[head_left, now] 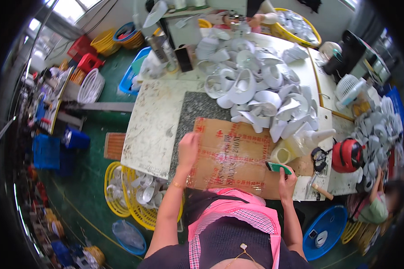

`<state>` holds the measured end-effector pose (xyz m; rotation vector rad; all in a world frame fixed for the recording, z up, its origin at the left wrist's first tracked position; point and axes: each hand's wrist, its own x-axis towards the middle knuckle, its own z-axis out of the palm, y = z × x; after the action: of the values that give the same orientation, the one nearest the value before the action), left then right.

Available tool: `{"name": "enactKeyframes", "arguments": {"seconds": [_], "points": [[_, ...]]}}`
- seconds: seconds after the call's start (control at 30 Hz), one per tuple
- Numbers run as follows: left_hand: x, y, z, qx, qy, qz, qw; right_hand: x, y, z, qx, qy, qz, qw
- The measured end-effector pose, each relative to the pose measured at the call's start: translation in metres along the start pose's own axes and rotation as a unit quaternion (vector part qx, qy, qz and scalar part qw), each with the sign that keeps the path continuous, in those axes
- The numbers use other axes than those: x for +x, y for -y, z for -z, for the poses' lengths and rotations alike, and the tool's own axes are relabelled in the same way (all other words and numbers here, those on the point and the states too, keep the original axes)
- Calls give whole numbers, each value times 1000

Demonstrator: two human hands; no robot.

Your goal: The person applies glue to white shoe components using a brush at a workshop table.

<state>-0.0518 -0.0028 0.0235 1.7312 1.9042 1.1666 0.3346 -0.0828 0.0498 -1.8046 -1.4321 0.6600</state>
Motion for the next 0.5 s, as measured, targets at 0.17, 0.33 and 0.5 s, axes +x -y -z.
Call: {"name": "enactKeyframes", "arguments": {"seconds": [0.17,0.33,0.5], "points": [[120,-50,-117,2,56,-227,972,0,0,18,23,-89,36,995],[168,-68,-177,132,103,-239,956,6,-10,24,35,-130,-21,991],[177,-62,-158,160,114,-222,955,21,-11,8,-61,-113,56,990]]}}
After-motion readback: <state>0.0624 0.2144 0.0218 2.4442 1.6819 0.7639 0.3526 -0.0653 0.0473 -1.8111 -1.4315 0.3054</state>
